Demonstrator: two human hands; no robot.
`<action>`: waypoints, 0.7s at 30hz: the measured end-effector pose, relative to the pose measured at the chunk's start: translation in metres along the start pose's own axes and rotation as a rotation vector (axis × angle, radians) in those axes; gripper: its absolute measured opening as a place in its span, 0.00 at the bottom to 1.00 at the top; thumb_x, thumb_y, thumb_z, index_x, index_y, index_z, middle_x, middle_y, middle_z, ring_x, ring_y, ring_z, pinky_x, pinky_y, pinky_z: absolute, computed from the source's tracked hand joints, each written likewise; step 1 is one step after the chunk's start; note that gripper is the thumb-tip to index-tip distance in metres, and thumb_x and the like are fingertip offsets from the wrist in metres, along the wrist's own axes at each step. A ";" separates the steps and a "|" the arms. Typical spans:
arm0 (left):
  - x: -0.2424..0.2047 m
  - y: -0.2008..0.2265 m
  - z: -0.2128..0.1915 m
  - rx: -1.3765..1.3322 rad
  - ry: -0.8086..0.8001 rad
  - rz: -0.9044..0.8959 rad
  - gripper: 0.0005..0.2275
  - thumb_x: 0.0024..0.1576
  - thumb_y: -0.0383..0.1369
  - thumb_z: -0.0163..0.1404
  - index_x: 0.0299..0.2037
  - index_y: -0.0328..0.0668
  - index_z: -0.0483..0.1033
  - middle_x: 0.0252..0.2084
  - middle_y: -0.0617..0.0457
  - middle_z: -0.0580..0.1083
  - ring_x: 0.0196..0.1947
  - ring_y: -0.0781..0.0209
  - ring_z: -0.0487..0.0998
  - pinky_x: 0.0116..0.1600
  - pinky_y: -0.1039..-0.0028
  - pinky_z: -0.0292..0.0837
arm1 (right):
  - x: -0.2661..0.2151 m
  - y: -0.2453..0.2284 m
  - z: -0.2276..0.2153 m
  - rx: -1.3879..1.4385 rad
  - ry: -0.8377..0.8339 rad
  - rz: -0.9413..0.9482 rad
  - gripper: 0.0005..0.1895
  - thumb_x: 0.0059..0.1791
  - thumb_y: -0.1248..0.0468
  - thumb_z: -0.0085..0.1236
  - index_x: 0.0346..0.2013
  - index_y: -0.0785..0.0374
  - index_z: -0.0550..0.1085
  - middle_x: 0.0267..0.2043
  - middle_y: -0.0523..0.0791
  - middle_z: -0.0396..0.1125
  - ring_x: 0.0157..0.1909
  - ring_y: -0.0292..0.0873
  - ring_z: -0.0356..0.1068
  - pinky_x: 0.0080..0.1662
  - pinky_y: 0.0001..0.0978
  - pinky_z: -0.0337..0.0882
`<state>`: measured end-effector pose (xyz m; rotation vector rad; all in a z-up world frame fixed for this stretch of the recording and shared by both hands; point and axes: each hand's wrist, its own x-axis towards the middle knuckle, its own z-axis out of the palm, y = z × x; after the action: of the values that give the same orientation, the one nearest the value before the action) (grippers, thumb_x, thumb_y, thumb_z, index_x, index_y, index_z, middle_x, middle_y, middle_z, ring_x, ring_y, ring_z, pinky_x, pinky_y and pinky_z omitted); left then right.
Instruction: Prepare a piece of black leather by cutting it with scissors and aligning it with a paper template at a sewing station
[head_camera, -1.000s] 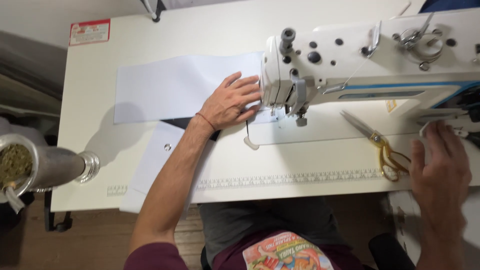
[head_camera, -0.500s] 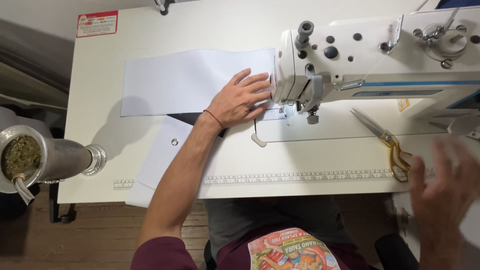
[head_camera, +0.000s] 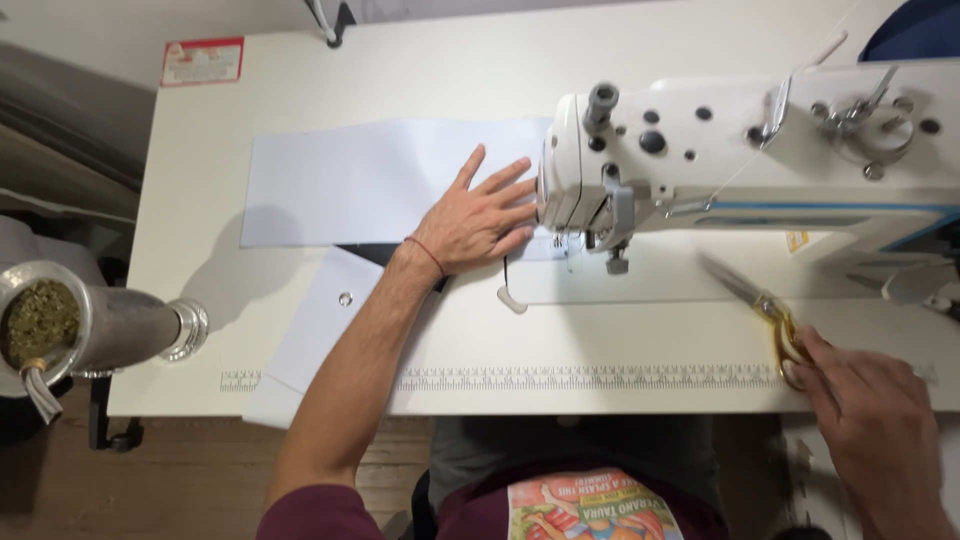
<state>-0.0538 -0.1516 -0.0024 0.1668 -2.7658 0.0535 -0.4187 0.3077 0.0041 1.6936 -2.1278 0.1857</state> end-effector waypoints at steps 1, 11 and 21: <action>0.001 0.000 -0.001 0.001 -0.012 -0.012 0.16 0.78 0.47 0.42 0.63 0.55 0.82 0.78 0.55 0.75 0.88 0.45 0.60 0.86 0.26 0.43 | -0.005 0.005 0.004 -0.069 -0.071 0.065 0.27 0.64 0.48 0.69 0.79 0.41 0.86 0.59 0.34 0.84 0.65 0.41 0.80 0.76 0.40 0.78; -0.002 -0.006 -0.007 -0.041 -0.052 -0.054 0.17 0.79 0.49 0.38 0.62 0.58 0.79 0.80 0.59 0.72 0.87 0.52 0.62 0.86 0.31 0.43 | 0.015 -0.018 -0.027 0.403 -0.122 0.400 0.34 0.60 0.66 0.76 0.84 0.60 0.82 0.59 0.41 0.80 0.37 0.42 0.63 0.53 0.38 0.71; -0.009 -0.003 -0.005 0.003 -0.046 -0.064 0.19 0.80 0.50 0.37 0.66 0.58 0.80 0.79 0.58 0.74 0.87 0.52 0.63 0.86 0.31 0.44 | -0.010 -0.039 -0.019 0.593 -0.195 0.119 0.32 0.56 0.61 0.67 0.76 0.56 0.77 0.60 0.45 0.84 0.53 0.44 0.85 0.58 0.41 0.81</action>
<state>-0.0437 -0.1532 -0.0006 0.2599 -2.8040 0.0376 -0.3749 0.3136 0.0111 1.9557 -2.4853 0.7835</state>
